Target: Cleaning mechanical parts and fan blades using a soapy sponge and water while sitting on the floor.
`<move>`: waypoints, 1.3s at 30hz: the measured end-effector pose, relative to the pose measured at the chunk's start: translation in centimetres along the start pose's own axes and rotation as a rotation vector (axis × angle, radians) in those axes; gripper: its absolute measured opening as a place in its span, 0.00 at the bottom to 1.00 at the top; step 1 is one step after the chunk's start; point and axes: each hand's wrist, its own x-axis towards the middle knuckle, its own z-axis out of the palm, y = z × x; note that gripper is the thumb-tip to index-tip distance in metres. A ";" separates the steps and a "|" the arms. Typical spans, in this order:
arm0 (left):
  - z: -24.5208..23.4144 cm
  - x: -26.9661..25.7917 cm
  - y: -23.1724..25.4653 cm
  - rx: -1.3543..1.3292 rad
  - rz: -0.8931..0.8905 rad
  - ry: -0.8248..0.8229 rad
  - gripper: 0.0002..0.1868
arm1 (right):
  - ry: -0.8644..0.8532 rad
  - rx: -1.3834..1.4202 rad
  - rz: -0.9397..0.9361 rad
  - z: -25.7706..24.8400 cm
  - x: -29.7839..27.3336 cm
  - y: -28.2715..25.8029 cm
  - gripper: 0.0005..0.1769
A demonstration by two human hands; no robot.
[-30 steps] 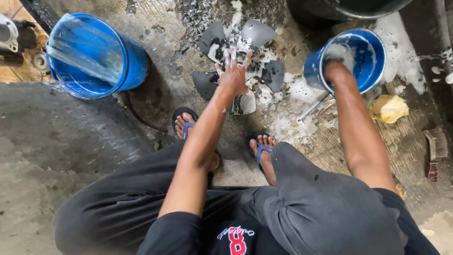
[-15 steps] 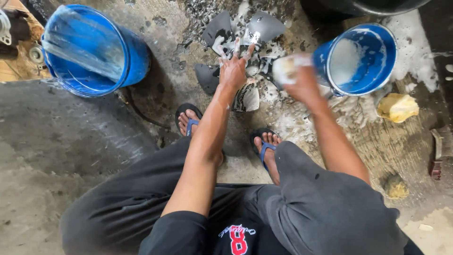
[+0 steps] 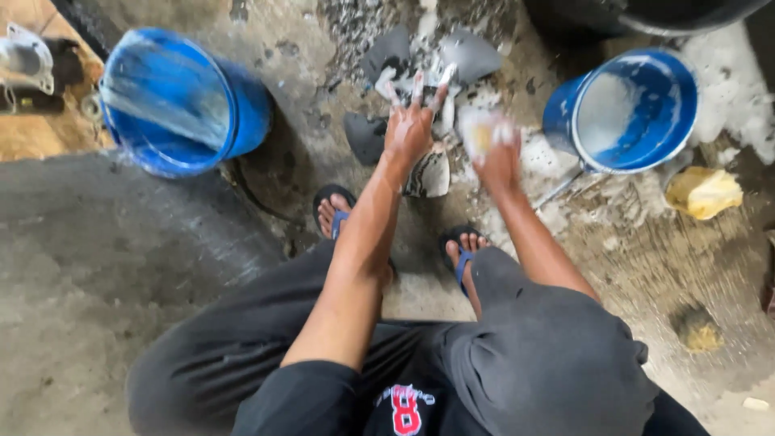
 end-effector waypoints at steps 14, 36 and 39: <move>0.7 0.5 0.1 0.039 -0.007 -0.029 0.48 | 0.351 0.136 -0.194 3.4 4.3 1.1 0.21; 2.6 1.8 0.4 0.086 0.051 0.064 0.48 | -0.036 0.230 -0.086 -1.7 -3.6 2.6 0.25; 3.7 2.2 0.0 0.080 0.040 0.064 0.50 | -0.031 0.202 0.064 -1.0 -0.8 4.3 0.32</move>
